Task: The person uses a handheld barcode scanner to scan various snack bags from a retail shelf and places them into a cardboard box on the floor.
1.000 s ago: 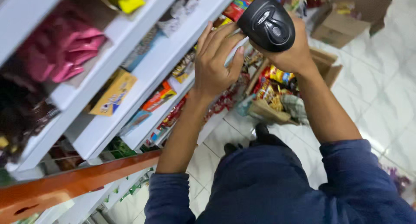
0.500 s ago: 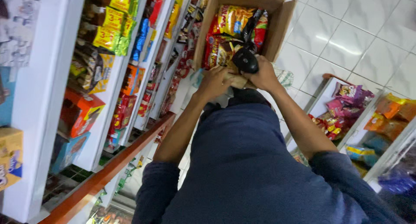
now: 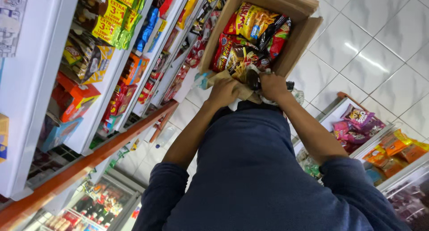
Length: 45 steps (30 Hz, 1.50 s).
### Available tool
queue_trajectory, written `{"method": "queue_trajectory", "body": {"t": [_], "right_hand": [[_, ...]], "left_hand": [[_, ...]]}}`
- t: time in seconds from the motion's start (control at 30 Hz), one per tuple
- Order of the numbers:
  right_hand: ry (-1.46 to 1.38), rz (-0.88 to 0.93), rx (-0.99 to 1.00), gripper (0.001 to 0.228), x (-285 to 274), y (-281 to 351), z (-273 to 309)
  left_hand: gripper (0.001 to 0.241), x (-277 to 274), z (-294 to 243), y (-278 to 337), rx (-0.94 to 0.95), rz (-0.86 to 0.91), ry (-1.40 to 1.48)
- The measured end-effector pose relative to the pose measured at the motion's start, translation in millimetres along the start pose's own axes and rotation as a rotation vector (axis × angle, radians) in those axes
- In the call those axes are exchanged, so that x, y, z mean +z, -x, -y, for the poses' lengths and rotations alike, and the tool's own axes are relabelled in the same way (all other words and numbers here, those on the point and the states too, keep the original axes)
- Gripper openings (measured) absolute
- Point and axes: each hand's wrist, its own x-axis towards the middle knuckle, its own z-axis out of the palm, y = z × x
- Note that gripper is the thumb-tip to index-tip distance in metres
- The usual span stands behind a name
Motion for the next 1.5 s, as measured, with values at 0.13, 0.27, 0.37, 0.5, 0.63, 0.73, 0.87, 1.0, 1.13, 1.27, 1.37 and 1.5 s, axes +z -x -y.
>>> {"method": "queue_trajectory", "body": {"t": [0.13, 0.27, 0.37, 0.5, 0.63, 0.73, 0.87, 1.0, 1.13, 1.27, 1.37, 1.5], "right_hand": [[-0.133, 0.031, 0.021, 0.055, -34.1, 0.6, 1.0], [-0.485, -0.077, -0.042, 0.045, -76.5, 12.7, -11.7], [-0.658, -0.051, 0.046, 0.039, -96.9, 23.8, -28.2], [-0.967, -0.159, 0.070, 0.034, -100.3, 37.5, -43.8], [-1.056, -0.201, 0.115, 0.031, -83.2, 44.2, -50.0], [-1.109, -0.172, 0.171, 0.027, -66.9, 48.3, -52.1], [-1.140, -0.147, 0.124, 0.028, -59.0, 49.3, -46.4], [-1.135, -0.103, 0.154, 0.031, -63.4, 44.4, -44.3], [-1.204, -0.102, 0.138, 0.039, -75.6, 39.5, -47.0], [-1.281, -0.180, 0.172, 0.049, -86.0, 37.1, -61.5], [-1.603, -0.296, 0.099, 0.058, -98.2, 40.2, -78.4], [-1.925, -0.461, 0.033, 0.059, -128.2, 38.9, -92.7]], "left_hand": [[0.025, -2.8, -11.9, -8.5, -0.092, -0.039, 0.031], [0.039, -4.4, -20.8, -27.6, -0.140, -0.128, 0.027], [0.046, 2.6, -21.6, -57.5, -0.223, -0.121, -0.080], [0.066, 25.7, -21.8, -99.4, -0.054, -0.199, 0.095], [0.085, 26.9, -37.2, -106.1, -0.215, 0.212, -0.116], [0.087, 39.9, -36.6, -105.7, -0.233, 0.176, -0.127], [0.063, 64.9, -15.8, -100.9, -0.189, -0.041, -0.152], [0.036, 72.2, -12.9, -95.5, -0.266, 0.040, -0.221], [0.039, 68.5, -24.9, -95.4, -0.266, -0.223, -0.168], [0.034, 43.8, -35.9, -93.1, -0.233, -0.460, 0.197], [0.032, 16.7, -42.7, -90.4, -0.266, -0.514, 0.493], [0.026, -9.0, -54.0, -86.6, -0.131, -0.627, 0.804]]}}
